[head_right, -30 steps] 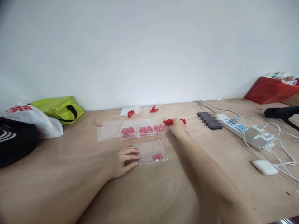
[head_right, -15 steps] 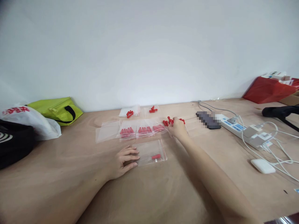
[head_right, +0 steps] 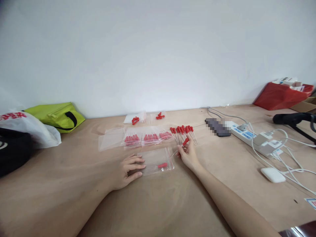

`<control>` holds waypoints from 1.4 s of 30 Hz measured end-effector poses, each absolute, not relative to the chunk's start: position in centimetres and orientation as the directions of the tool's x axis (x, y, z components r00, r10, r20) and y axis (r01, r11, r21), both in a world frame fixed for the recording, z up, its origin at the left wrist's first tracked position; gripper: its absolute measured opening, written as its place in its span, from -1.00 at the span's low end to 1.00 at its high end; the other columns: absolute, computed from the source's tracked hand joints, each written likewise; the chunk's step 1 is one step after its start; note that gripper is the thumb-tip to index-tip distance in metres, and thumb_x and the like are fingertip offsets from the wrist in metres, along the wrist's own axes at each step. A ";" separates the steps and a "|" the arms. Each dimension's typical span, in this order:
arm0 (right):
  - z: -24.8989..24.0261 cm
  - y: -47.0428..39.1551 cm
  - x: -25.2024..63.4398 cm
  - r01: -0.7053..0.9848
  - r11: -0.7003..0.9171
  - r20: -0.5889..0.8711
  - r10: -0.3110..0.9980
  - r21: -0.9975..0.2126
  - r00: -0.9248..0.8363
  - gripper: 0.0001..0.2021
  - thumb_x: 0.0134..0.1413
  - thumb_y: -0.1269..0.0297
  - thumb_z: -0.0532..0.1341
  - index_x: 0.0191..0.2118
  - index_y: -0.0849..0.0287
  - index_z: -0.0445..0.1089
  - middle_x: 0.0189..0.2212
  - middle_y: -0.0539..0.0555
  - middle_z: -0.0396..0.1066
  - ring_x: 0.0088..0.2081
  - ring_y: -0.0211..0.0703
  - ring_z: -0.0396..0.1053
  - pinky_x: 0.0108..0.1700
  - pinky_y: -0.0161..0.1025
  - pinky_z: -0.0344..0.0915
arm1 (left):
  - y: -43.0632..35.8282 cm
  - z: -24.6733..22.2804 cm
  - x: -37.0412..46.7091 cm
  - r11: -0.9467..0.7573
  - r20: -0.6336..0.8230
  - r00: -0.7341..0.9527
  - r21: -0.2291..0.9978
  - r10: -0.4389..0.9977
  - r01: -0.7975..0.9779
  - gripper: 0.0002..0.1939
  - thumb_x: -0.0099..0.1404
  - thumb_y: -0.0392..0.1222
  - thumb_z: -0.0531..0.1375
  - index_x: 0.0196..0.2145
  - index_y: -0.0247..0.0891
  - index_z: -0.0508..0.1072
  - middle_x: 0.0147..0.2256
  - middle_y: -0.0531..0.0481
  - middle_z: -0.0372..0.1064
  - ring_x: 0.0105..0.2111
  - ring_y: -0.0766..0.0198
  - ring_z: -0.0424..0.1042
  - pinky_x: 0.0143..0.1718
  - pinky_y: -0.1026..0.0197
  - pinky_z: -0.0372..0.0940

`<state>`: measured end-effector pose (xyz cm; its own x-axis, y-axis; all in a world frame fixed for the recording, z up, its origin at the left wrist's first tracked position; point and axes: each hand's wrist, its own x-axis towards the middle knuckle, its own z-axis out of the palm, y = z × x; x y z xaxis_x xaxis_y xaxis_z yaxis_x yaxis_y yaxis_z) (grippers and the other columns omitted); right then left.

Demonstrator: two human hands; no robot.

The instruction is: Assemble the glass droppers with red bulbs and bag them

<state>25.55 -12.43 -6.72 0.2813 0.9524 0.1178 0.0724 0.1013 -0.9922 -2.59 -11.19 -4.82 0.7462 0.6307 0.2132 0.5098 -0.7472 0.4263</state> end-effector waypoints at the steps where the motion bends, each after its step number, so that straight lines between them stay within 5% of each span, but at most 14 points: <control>1: -6.8 -12.5 25.3 0.048 0.101 0.110 0.954 -0.994 0.279 -0.30 -0.11 0.04 0.16 0.09 0.08 -0.21 -0.56 -0.12 0.20 -0.60 -0.28 0.28 -0.55 -0.27 0.28 | -11.2 -4.7 -2.6 -0.748 0.214 0.746 0.424 0.631 0.511 -0.74 0.21 -0.10 0.09 -0.16 -0.12 0.43 -0.10 -0.06 0.35 0.00 0.10 0.24 0.08 -0.12 0.01; 8: -7.2 -12.9 24.6 -0.161 0.027 -0.004 0.982 -0.987 0.190 -0.54 -0.16 -0.08 0.16 -0.19 0.09 0.08 -0.50 -0.05 0.30 -0.52 -0.28 0.34 -0.38 -0.20 0.34 | -11.4 -4.4 -2.5 -0.745 0.201 0.742 0.403 0.639 0.532 -0.64 0.19 -0.10 0.10 -0.04 -0.15 0.31 -0.05 -0.07 0.30 0.00 0.13 0.24 0.10 -0.08 0.00; 16: -6.1 -13.6 24.9 0.023 -0.036 -0.036 0.999 -0.999 0.003 -0.64 -0.33 0.13 0.34 -0.36 0.16 0.27 -0.52 -0.07 0.29 -0.64 -0.43 0.15 -0.63 -0.39 0.15 | -11.4 -4.4 -2.5 -0.738 0.189 0.739 0.397 0.647 0.545 -0.62 0.20 -0.08 0.09 -0.01 -0.15 0.27 -0.02 -0.07 0.28 0.02 0.14 0.21 0.11 -0.07 -0.01; 28: -7.2 -13.2 24.4 0.196 0.010 -0.040 0.967 -0.981 -0.253 -0.74 -0.15 0.07 0.21 -0.45 0.18 0.44 -0.66 -0.06 0.29 -0.71 -0.45 0.03 -0.70 -0.43 -0.03 | -11.4 -4.3 -2.4 -0.731 0.173 0.739 0.407 0.651 0.549 -0.65 0.19 -0.09 0.11 -0.06 -0.18 0.32 -0.04 -0.08 0.29 0.01 0.12 0.23 0.11 -0.11 -0.02; 35: -6.5 -11.1 26.5 0.403 -0.037 -0.036 0.999 -0.914 0.012 -0.75 -0.13 0.15 0.14 -0.39 0.24 0.39 -0.59 0.00 0.35 -0.70 -0.39 0.10 -0.67 -0.38 0.05 | -11.3 -4.4 -2.5 -0.738 0.181 0.741 0.397 0.646 0.546 -0.69 0.20 -0.10 0.10 -0.09 -0.16 0.38 -0.04 -0.09 0.29 0.00 0.11 0.25 0.09 -0.13 0.00; 39: -6.0 -8.1 28.3 0.723 -0.012 0.218 0.950 -0.690 0.224 -0.90 -0.17 0.34 0.13 -0.47 0.22 0.35 -0.53 0.05 0.39 -0.48 -0.25 0.30 -0.42 -0.32 0.18 | -11.3 -4.6 -2.6 -0.736 0.175 0.741 0.392 0.649 0.552 -0.69 0.20 -0.10 0.10 -0.09 -0.15 0.38 -0.03 -0.09 0.29 0.00 0.10 0.24 0.09 -0.13 0.00; 42: -5.5 -6.1 28.2 0.825 -0.088 0.260 0.926 -0.558 0.274 -0.88 -0.16 0.39 0.11 -0.43 0.23 0.36 -0.48 0.07 0.41 -0.41 -0.22 0.32 -0.36 -0.34 0.17 | -11.3 -4.5 -2.5 -0.735 0.165 0.744 0.391 0.648 0.554 -0.68 0.20 -0.09 0.10 -0.09 -0.14 0.38 -0.03 -0.09 0.28 0.01 0.10 0.23 0.10 -0.13 -0.01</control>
